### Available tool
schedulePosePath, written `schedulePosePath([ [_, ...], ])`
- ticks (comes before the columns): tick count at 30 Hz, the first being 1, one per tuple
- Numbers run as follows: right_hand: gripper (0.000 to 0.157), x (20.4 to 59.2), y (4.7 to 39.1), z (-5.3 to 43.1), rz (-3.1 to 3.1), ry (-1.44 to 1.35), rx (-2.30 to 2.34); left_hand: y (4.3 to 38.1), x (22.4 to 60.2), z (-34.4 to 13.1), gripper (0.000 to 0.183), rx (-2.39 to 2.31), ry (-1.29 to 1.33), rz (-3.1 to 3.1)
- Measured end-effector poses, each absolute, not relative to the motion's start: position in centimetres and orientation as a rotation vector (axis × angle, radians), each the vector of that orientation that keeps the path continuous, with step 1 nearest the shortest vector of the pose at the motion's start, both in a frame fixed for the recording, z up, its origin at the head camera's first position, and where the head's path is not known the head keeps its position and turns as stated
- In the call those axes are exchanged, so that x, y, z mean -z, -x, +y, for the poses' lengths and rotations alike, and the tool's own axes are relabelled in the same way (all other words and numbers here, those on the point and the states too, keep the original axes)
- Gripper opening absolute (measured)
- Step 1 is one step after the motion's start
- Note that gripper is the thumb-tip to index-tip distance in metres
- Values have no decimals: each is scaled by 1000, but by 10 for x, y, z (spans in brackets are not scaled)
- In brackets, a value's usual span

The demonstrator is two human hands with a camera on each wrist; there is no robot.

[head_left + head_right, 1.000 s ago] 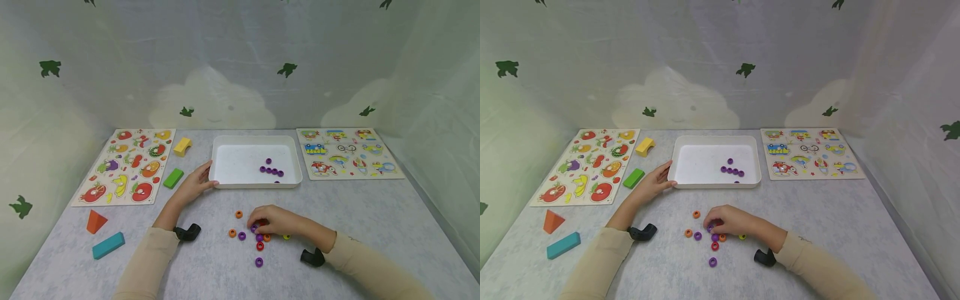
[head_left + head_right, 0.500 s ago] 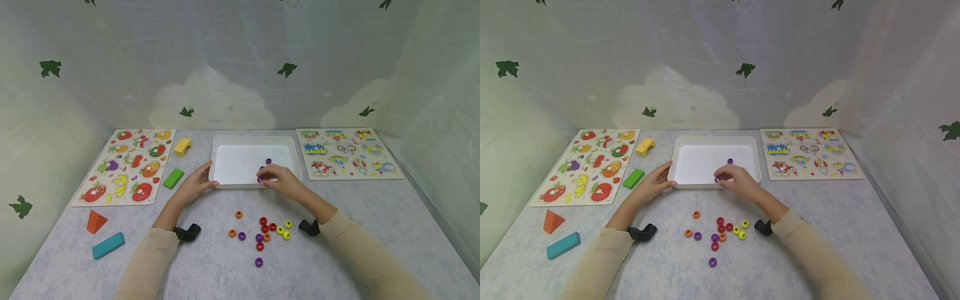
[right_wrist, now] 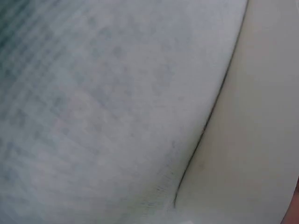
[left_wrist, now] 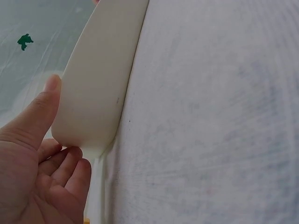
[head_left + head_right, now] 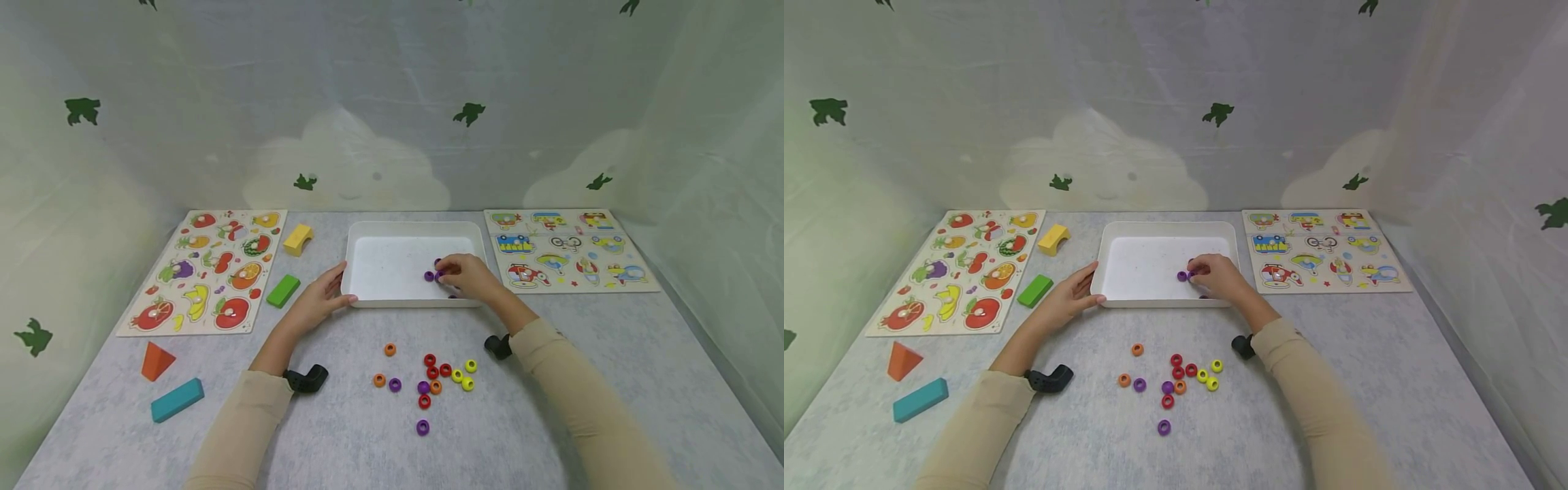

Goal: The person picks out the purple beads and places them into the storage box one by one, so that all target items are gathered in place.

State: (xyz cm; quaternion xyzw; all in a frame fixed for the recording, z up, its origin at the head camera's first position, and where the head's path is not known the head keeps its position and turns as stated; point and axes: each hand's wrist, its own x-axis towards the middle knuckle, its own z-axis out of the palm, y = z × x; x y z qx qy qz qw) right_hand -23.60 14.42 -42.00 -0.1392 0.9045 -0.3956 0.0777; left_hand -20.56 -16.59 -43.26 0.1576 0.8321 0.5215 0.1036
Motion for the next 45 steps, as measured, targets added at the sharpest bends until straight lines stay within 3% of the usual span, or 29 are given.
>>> schedulePosePath([
  [26, 18, 420, 234, 146, 2762, 499, 907, 206, 435, -167, 80, -1536, -437, 2460],
  [33, 27, 414, 230, 146, 2766, 531, 958, 205, 434, -166, 78, -1538, -429, 2448],
  [45, 39, 398, 165, 139, 2594, 1045, 1214, 206, 434, -167, 79, -1544, -453, 2450],
])
